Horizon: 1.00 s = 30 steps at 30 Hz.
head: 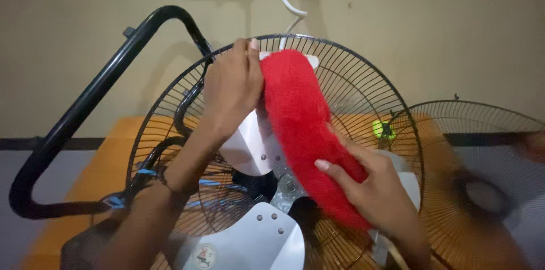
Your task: The person wipes the blades of a standing fan using a red duster attached to a stick. They systematically clean each blade, rotating the fan to access different sides and angles.
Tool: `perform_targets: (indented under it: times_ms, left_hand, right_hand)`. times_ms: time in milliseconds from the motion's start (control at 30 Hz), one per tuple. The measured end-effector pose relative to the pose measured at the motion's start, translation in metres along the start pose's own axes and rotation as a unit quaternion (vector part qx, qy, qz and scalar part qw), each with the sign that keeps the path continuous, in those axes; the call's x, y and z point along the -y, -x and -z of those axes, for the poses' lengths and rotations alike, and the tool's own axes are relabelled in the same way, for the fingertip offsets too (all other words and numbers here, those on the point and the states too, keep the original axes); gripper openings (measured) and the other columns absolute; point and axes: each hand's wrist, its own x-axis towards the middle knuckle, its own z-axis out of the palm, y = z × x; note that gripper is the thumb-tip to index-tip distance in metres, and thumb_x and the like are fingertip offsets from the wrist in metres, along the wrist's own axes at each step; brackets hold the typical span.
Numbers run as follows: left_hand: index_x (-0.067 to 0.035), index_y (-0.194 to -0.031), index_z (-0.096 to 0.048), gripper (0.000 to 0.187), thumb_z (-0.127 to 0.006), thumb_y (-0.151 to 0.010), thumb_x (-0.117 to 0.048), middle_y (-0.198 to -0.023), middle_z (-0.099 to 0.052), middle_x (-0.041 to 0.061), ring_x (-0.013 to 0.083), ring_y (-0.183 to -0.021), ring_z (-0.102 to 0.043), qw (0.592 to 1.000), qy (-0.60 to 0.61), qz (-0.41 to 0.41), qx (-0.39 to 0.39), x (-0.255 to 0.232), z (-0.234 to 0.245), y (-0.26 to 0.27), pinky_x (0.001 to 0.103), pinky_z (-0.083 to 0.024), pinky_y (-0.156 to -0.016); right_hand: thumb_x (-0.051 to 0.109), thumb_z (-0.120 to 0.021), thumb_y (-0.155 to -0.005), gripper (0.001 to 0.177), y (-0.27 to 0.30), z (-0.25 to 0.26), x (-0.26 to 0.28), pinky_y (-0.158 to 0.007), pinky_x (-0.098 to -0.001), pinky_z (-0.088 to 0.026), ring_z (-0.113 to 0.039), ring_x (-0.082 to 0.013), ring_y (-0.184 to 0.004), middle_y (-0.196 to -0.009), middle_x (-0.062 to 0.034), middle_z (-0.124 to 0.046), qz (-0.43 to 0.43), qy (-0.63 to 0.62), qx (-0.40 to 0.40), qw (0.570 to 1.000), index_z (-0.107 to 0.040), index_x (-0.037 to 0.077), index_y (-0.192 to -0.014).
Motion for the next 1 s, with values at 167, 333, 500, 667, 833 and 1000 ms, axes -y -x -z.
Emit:
perform_targets:
  times_ms: [167, 333, 500, 667, 833, 1000]
  left_hand:
    - [0.003, -0.088, -0.068, 0.052, -0.040, -0.109, -0.035, -0.076, -0.067, 0.027, 0.0475, -0.076, -0.066, 0.996, 0.080, 0.026, -0.023, 0.013, 0.004, 0.004, 0.056, -0.049, -0.070]
    - [0.000, -0.101, -0.078, 0.065, -0.032, -0.109, -0.044, -0.080, -0.073, 0.023, 0.0378, -0.076, -0.073, 0.986, 0.164, 0.024, -0.004, 0.024, 0.005, -0.003, 0.046, -0.056, -0.076]
    - [-0.001, -0.108, -0.079, 0.076, -0.025, -0.104, -0.055, -0.071, -0.074, 0.018, 0.0316, -0.069, -0.075, 0.980, 0.184, 0.072, 0.033, 0.040, 0.002, -0.002, 0.043, -0.057, -0.071]
    - [0.002, -0.107, -0.081, 0.084, -0.026, -0.108, -0.062, -0.083, -0.076, 0.013, 0.0237, -0.079, -0.076, 0.976, 0.216, 0.038, -0.010, 0.042, 0.002, -0.003, 0.037, -0.056, -0.081]
    - [-0.003, -0.103, -0.080, 0.078, -0.027, -0.100, -0.061, -0.065, -0.073, 0.017, 0.0291, -0.065, -0.075, 0.971, 0.202, 0.118, 0.041, 0.037, 0.008, 0.000, 0.043, -0.056, -0.066]
    - [0.002, -0.099, -0.080, 0.082, -0.028, -0.108, -0.061, -0.073, -0.072, 0.016, 0.0295, -0.072, -0.073, 0.983, 0.180, 0.032, -0.016, 0.031, 0.013, 0.000, 0.042, -0.055, -0.073]
  right_hand:
    - [0.025, -0.069, -0.087, 0.062, -0.008, -0.016, 0.003, -0.072, -0.0371, -0.067, -0.082, -0.0221, -0.077, -0.097, -0.0189, -0.081, -0.041, 0.053, -0.067, 0.995, -0.053, 0.016, -0.147]
    - [0.026, -0.067, -0.089, 0.065, -0.008, -0.024, 0.007, -0.070, -0.0369, -0.063, -0.083, -0.0241, -0.071, -0.104, -0.0143, -0.080, -0.095, 0.033, 0.098, 0.990, -0.048, 0.027, -0.151]
    - [0.022, -0.063, -0.099, 0.062, -0.008, -0.036, 0.001, -0.080, -0.0414, -0.062, -0.079, -0.0299, -0.089, -0.119, -0.0229, -0.075, -0.062, 0.120, -0.040, 0.990, -0.043, 0.019, -0.158]
    - [0.011, -0.069, -0.090, 0.059, 0.000, -0.039, -0.001, -0.085, -0.0427, -0.061, -0.076, -0.0315, -0.102, -0.126, -0.0266, -0.073, 0.151, -0.034, 0.057, 0.986, -0.052, 0.004, -0.147]
    - [0.017, -0.066, -0.097, 0.066, 0.000, -0.043, 0.010, -0.075, -0.0380, -0.065, -0.082, -0.0257, -0.083, -0.113, -0.0193, -0.081, -0.155, 0.020, -0.005, 0.988, -0.046, 0.022, -0.160]
    - [0.008, -0.071, -0.090, 0.062, 0.001, -0.041, 0.011, -0.081, -0.0366, -0.061, -0.078, -0.0221, -0.093, -0.110, -0.0232, -0.079, 0.095, -0.029, 0.013, 0.995, -0.051, 0.004, -0.149]
